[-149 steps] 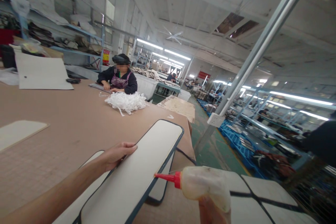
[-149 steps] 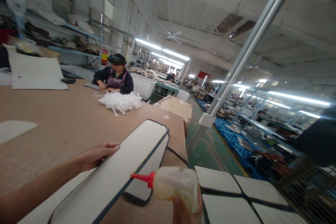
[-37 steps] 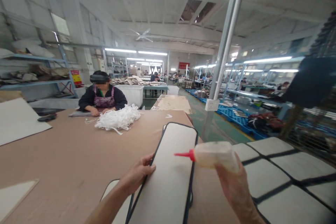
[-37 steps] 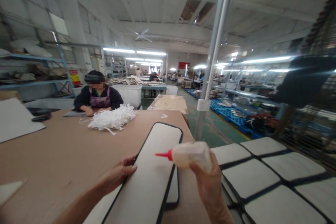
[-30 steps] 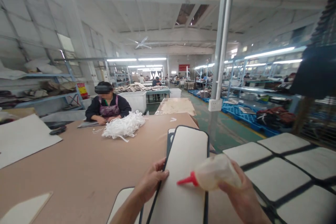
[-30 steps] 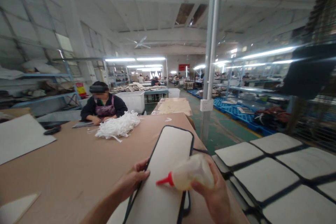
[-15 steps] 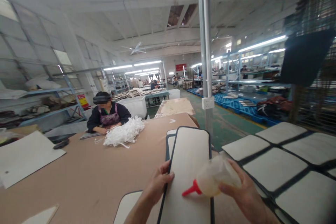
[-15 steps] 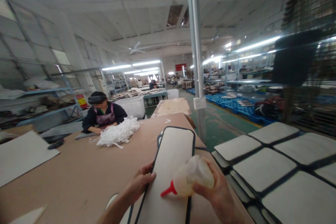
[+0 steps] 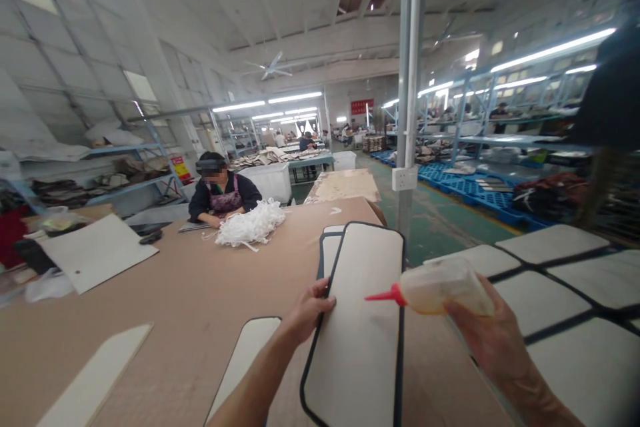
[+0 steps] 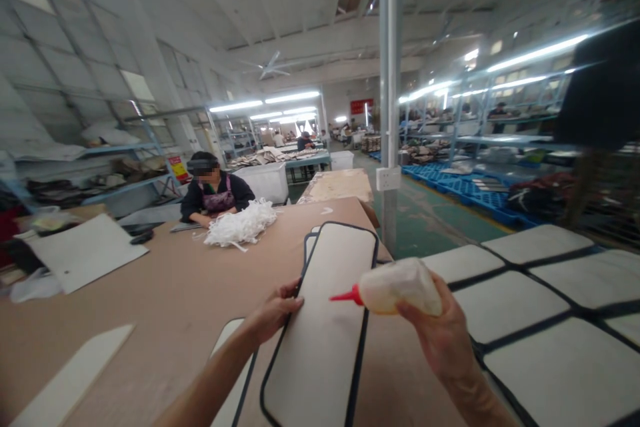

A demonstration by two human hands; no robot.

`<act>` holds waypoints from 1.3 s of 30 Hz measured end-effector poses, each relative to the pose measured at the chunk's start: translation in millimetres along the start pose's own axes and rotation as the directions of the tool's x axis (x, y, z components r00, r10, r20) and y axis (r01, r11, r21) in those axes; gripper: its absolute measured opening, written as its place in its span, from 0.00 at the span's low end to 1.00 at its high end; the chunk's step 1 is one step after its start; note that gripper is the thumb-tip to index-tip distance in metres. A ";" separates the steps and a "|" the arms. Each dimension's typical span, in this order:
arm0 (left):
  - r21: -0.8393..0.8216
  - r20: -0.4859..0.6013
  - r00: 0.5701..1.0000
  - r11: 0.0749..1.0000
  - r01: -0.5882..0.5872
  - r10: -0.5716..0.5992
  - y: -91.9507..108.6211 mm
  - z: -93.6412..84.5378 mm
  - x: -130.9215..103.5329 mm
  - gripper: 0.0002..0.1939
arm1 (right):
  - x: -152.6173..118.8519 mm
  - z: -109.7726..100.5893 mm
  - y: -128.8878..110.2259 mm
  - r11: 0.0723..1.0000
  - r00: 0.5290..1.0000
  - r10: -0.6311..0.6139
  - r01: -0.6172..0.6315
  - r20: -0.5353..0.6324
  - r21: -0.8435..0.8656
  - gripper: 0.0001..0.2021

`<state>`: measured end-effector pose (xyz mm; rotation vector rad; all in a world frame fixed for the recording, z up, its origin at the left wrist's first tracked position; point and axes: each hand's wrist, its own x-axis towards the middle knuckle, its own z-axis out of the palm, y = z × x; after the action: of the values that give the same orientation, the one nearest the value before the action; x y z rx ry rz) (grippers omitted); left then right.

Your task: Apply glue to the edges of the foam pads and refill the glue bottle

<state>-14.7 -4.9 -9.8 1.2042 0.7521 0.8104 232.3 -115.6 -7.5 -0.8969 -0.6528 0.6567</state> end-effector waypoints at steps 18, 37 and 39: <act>-0.064 -0.009 1.000 0.998 0.029 -0.029 -5.9 9.7 7.1 0.24 | 2.2 -26.1 10.1 0.999 0.999 0.021 -0.019 0.031 -0.045 0.29; -0.086 -0.022 0.998 0.994 0.065 -0.067 -16.0 13.0 15.7 0.25 | 9.0 -27.7 10.7 0.995 0.997 0.068 -0.067 -0.020 0.074 0.26; -0.086 -0.029 0.998 0.995 0.059 -0.062 -16.2 13.3 16.2 0.24 | 11.8 -29.2 11.2 0.994 0.997 0.076 -0.073 -0.031 0.088 0.26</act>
<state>7.1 -0.2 -24.2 1.0901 0.7691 0.8054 258.7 -115.8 -28.0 -0.8534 -0.5583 0.7292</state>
